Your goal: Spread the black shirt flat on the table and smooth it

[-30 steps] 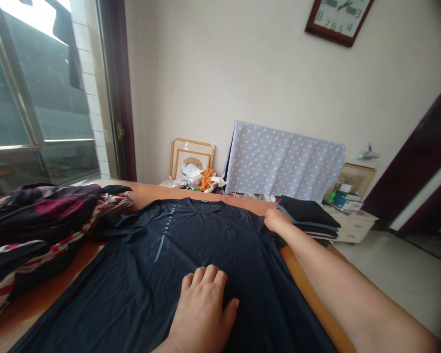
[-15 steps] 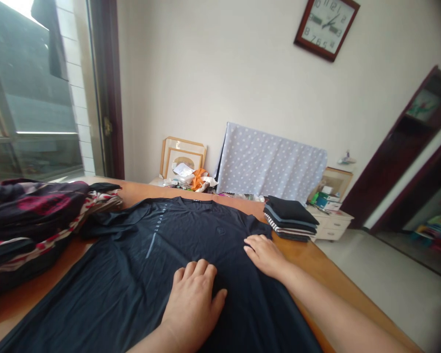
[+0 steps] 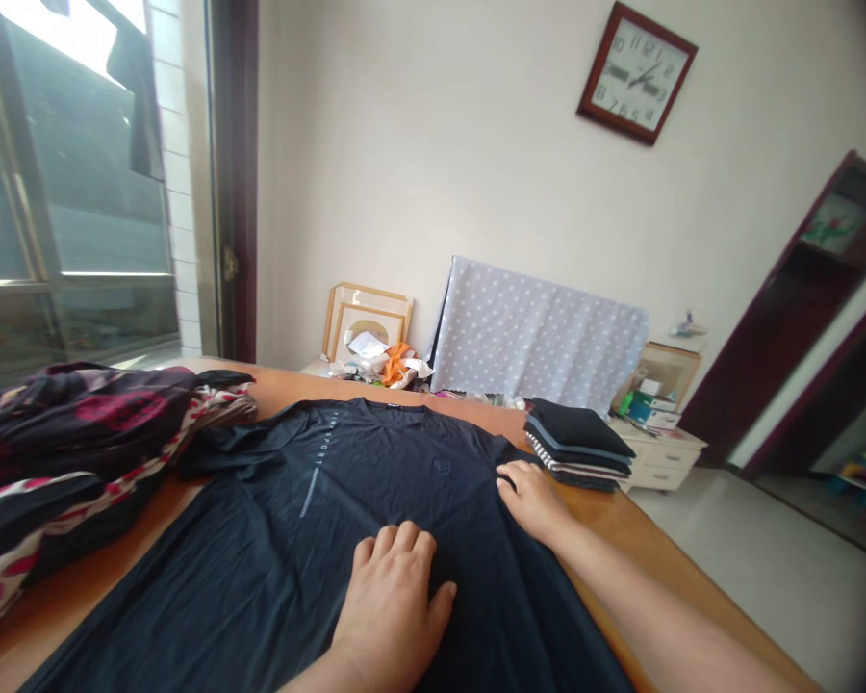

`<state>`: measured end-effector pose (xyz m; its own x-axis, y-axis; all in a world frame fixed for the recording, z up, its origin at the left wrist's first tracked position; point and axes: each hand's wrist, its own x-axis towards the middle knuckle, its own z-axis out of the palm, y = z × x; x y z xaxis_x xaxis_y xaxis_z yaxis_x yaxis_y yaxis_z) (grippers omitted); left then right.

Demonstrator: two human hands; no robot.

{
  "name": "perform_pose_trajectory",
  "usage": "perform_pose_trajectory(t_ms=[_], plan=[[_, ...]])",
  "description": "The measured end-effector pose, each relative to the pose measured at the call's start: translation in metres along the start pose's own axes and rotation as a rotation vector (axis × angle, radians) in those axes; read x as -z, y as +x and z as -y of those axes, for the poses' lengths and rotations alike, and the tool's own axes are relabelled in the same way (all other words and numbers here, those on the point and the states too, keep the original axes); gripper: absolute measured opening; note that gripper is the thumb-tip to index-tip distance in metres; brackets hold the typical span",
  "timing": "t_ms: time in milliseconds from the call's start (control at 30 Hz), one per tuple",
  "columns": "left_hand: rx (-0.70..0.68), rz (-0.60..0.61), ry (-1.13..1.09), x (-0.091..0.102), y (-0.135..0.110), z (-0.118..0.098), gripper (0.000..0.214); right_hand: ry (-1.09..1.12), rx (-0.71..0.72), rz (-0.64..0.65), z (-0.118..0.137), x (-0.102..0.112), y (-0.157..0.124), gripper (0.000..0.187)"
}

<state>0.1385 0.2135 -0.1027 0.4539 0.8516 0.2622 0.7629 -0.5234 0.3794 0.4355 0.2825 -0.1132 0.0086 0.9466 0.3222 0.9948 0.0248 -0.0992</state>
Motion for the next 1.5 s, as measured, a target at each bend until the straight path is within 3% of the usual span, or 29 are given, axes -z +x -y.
perform_pose_trajectory(t_ms=[167, 367, 500, 633, 833, 1033, 1267, 1500], plan=[[0.009, 0.010, -0.012, 0.003, 0.000, -0.002, 0.027, -0.036, 0.004, 0.072, 0.005, -0.006, 0.001, 0.036], [0.046, 0.049, -0.013, 0.011, -0.002, -0.006, 0.029, -0.078, -0.015, -0.011, 0.016, -0.003, -0.006, 0.032], [0.028, 0.026, -0.019, 0.010, -0.003, -0.005, 0.028, -0.087, -0.012, 0.040, 0.027, -0.004, 0.000, 0.028], [0.024, 0.003, -0.024, 0.006, -0.002, -0.003, 0.028, 0.015, 0.000, 0.015, 0.043, -0.007, 0.026, 0.033], [0.004, -0.001, -0.040, 0.005, -0.002, 0.000, 0.030, 0.086, -0.034, 0.094, 0.069, -0.028, 0.094, 0.044], [0.017, 0.026, -0.059, 0.003, -0.001, 0.002, 0.032, 0.080, -0.070, 0.239, 0.067, -0.058, 0.146, 0.053], [0.044, 0.058, -0.090, 0.002, 0.003, 0.002, 0.037, 0.035, -0.131, 0.279, 0.054, -0.078, 0.162, 0.066], [0.047, 0.058, -0.120, 0.001, 0.002, 0.001, 0.042, 0.060, -0.049, 0.232, 0.080, -0.082, 0.163, 0.060]])
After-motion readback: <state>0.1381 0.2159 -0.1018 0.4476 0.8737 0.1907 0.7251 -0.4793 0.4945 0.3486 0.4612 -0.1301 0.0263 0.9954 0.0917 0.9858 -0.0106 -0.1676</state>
